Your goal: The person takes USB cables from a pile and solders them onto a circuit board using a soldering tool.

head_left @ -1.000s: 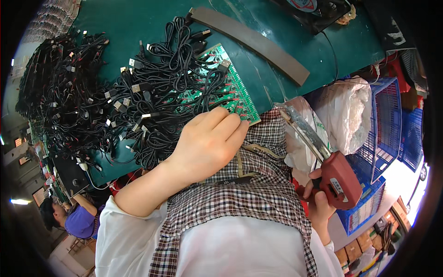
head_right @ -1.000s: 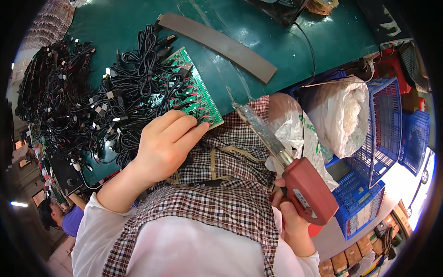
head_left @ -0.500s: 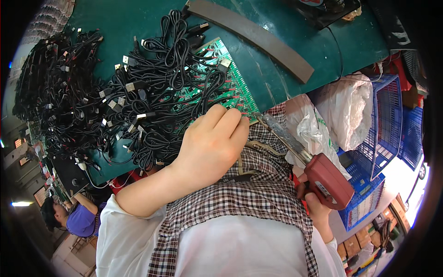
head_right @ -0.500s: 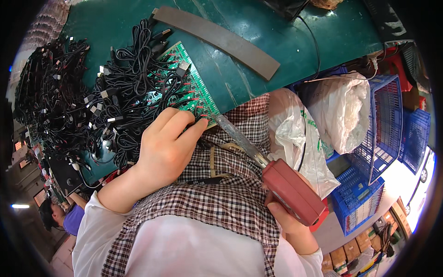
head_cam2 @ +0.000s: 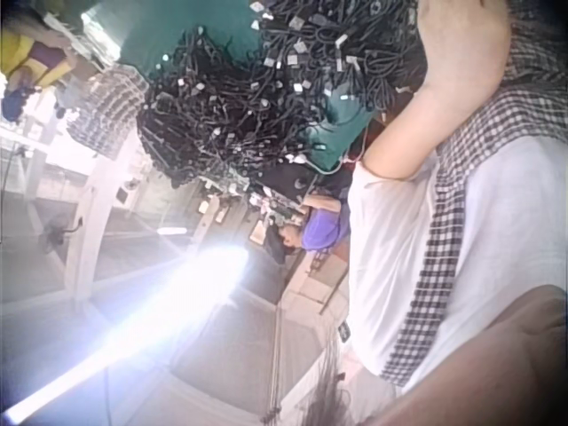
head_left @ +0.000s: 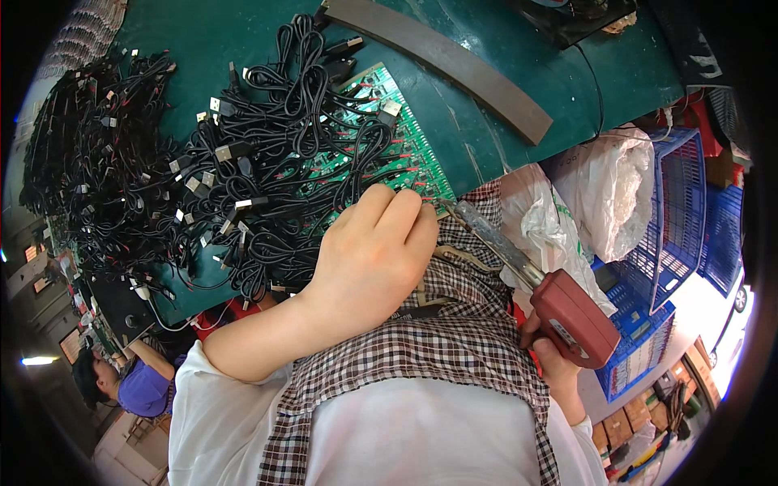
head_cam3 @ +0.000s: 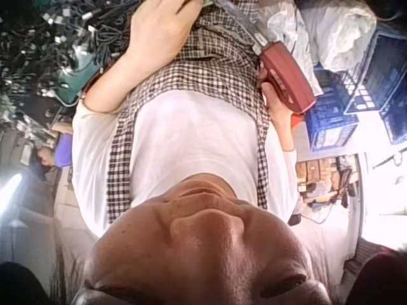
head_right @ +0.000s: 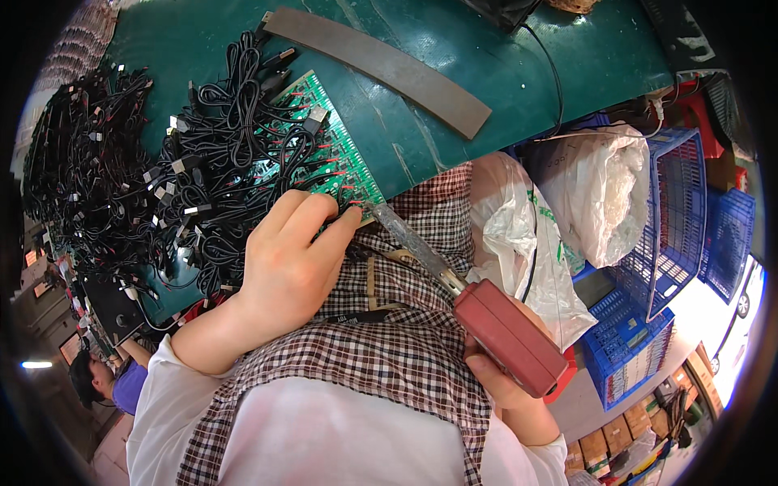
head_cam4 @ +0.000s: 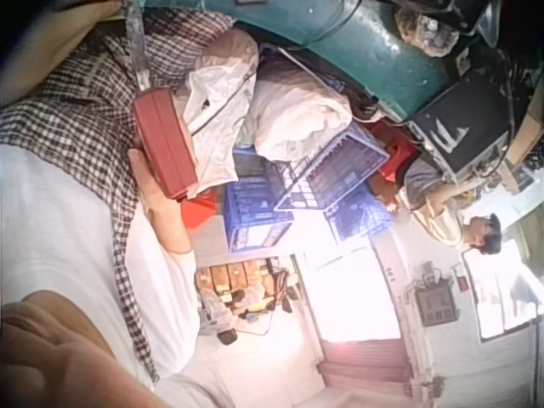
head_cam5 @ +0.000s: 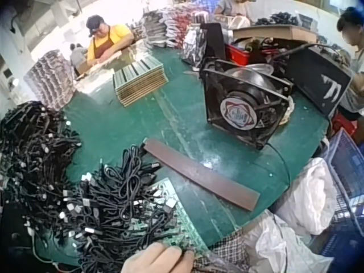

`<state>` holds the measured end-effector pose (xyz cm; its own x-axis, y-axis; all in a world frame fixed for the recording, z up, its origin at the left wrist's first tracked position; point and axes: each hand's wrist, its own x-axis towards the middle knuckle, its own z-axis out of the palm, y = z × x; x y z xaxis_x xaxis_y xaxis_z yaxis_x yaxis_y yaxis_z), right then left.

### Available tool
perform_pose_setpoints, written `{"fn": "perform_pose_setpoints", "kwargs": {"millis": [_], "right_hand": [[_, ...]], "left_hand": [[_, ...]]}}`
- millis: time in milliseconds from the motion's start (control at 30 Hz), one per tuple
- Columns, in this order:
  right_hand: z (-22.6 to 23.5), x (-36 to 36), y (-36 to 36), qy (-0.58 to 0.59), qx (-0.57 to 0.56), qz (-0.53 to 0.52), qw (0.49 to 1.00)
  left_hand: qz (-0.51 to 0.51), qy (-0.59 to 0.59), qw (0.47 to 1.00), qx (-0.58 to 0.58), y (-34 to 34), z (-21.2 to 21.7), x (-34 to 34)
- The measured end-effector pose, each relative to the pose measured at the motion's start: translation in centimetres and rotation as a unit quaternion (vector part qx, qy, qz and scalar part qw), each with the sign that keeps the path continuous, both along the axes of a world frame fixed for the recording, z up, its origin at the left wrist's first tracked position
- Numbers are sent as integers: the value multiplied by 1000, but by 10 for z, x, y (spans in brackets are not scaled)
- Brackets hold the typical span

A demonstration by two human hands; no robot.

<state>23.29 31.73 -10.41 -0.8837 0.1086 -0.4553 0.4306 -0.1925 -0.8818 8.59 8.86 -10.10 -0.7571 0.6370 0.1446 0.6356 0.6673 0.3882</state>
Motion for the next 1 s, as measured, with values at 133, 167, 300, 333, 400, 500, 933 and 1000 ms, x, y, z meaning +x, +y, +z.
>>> {"fn": "perform_pose_setpoints", "kwargs": {"millis": [133,167,300,333,400,500,933,1000], "right_hand": [[-1,0,1,0,7,20,1000],[-4,2,2,0,7,21,1000],[-7,9,3,-6,44,25,999],[-6,9,3,-18,32,21,999],[-15,21,10,-1,95,52,994],[-18,28,17,18,167,96,981],[-2,4,-2,30,-13,-15,999],[-2,5,-1,22,-30,-15,999]], "left_hand": [[6,1,1000,3,0,0,1],[7,1,1000,3,0,0,2],[2,-5,1000,-3,0,2,1],[0,-7,1000,-4,1,2,0],[1,-8,1000,-5,1,3,0],[4,-7,1000,-8,1,3,1],[-5,-8,999,46,-5,-8,-2],[-39,-15,997,63,-10,-10,-6]]}}
